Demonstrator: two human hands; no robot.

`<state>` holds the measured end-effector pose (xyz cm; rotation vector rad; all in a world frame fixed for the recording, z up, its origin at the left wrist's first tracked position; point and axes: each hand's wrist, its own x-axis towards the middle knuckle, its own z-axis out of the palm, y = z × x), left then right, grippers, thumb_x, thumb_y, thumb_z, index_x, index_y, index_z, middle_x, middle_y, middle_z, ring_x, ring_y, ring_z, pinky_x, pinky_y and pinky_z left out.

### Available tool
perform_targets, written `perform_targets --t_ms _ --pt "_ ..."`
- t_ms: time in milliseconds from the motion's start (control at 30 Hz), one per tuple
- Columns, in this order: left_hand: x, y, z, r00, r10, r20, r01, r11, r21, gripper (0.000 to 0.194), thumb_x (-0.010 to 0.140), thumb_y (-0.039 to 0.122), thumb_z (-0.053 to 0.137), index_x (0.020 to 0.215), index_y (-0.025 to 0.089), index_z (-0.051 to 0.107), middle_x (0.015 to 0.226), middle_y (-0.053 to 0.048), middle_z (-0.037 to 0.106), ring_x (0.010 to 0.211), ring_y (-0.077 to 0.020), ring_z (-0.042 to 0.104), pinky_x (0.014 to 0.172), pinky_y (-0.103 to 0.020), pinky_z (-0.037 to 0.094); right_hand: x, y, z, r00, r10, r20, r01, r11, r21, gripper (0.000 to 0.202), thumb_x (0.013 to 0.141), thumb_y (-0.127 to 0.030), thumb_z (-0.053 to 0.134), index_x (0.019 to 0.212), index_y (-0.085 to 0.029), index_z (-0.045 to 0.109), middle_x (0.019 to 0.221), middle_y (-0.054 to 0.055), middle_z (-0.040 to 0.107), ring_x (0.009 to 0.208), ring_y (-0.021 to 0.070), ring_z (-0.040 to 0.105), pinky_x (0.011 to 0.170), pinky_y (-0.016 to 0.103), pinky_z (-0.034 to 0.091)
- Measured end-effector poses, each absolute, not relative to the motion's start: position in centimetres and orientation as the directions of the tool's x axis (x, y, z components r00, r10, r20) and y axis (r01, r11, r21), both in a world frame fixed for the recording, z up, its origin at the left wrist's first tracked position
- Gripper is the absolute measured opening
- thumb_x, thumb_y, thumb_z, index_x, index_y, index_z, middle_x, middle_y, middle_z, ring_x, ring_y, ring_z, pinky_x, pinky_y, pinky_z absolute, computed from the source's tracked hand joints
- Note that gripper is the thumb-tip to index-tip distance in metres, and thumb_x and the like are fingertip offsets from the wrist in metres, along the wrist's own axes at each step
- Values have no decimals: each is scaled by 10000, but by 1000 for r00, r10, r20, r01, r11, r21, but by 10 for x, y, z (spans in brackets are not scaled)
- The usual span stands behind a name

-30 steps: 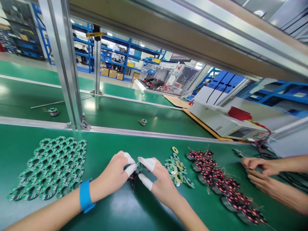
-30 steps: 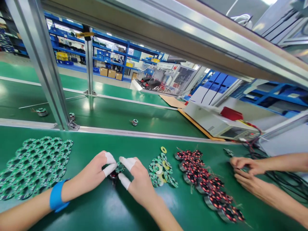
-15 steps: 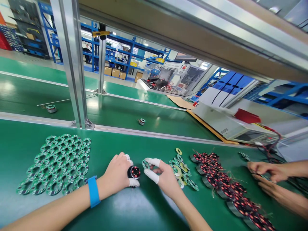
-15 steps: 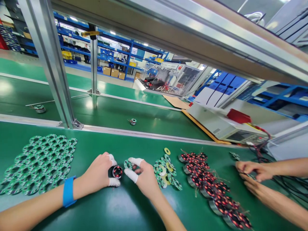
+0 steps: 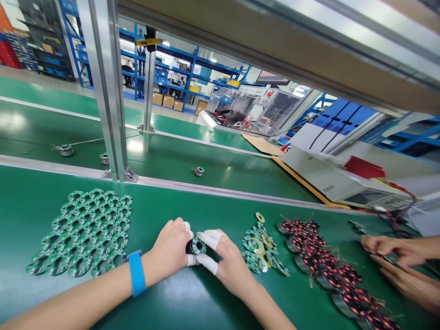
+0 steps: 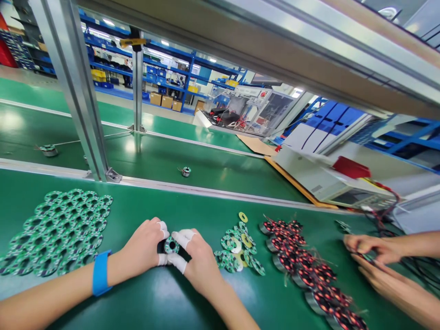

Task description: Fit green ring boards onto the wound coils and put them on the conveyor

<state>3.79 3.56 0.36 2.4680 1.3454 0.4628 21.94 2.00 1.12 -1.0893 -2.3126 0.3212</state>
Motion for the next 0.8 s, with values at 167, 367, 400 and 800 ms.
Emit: perform_targets --t_ms 167,367,400,800 --pt "38 34 3 508 850 138 756 -517 400 435 765 599 531 724 172 603 803 -48 591 815 -218 477 656 -333 328 217 19 12 -510 772 380 671 633 -386 319 870 -366 522 1118 -188 616 946 113 662 835 226 591 708 365 537" --pt "39 34 2 509 850 139 756 -518 400 441 782 597 508 730 170 602 811 -55 586 811 -217 480 655 -332 327 218 20 14 -518 773 366 686 631 -362 322 885 -382 491 1099 -182 625 921 109 670 823 221 598 692 349 540" --pt "39 34 2 509 849 140 756 -519 399 442 782 597 510 730 168 603 809 -56 584 810 -217 481 657 -332 328 217 21 14 -519 767 377 685 637 -354 321 889 -378 485 1093 -175 628 916 112 671 819 220 601 687 347 541" --pt "38 35 2 512 850 121 757 -513 404 397 729 571 608 737 174 613 813 -43 588 825 -215 488 670 -325 334 220 20 5 -498 719 485 655 678 -334 315 876 -366 521 1122 -192 612 911 109 673 816 214 618 672 333 551"
